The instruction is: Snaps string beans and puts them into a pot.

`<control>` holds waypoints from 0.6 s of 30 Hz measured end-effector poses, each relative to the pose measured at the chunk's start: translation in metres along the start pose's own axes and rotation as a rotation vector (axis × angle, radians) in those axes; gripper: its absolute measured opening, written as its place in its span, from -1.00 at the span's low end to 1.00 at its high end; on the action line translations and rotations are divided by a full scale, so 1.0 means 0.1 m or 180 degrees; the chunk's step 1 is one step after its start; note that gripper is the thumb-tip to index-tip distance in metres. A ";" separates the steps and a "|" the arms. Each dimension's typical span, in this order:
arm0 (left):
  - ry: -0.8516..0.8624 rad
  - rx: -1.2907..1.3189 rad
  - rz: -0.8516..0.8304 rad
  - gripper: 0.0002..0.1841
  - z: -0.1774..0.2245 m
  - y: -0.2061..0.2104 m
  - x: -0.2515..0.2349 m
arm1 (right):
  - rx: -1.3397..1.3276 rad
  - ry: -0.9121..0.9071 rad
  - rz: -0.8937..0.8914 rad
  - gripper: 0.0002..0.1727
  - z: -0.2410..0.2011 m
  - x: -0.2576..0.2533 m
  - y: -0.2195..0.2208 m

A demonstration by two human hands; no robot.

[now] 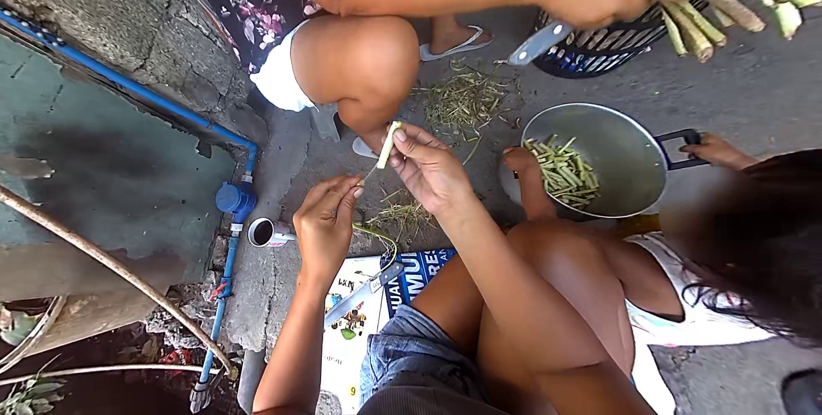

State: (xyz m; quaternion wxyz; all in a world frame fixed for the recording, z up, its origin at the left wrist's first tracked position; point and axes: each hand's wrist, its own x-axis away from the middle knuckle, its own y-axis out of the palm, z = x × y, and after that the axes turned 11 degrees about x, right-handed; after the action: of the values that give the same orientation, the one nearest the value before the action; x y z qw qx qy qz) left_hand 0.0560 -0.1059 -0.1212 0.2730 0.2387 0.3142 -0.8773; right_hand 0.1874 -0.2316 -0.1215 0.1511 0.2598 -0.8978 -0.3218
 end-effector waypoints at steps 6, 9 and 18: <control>-0.0043 -0.0007 0.0012 -0.84 -0.02 -0.06 0.03 | -0.0255 -0.0113 0.0254 -0.82 -0.06 -0.09 -0.12; -0.0072 0.0075 0.0086 -0.83 -0.05 -0.12 0.04 | -0.0243 -0.0289 0.0398 -0.81 -0.19 -0.15 -0.24; -0.0061 0.0431 0.0089 -0.81 -0.08 -0.17 -0.02 | 0.4907 -0.0480 0.1142 -0.81 -1.03 0.01 -1.17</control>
State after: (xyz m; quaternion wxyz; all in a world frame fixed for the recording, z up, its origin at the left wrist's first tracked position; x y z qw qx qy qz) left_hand 0.0486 -0.0885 -0.1186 0.2715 0.2526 0.2482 -0.8949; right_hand 0.2751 -0.3600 -0.1214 -0.0829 0.1201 -0.9036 0.4028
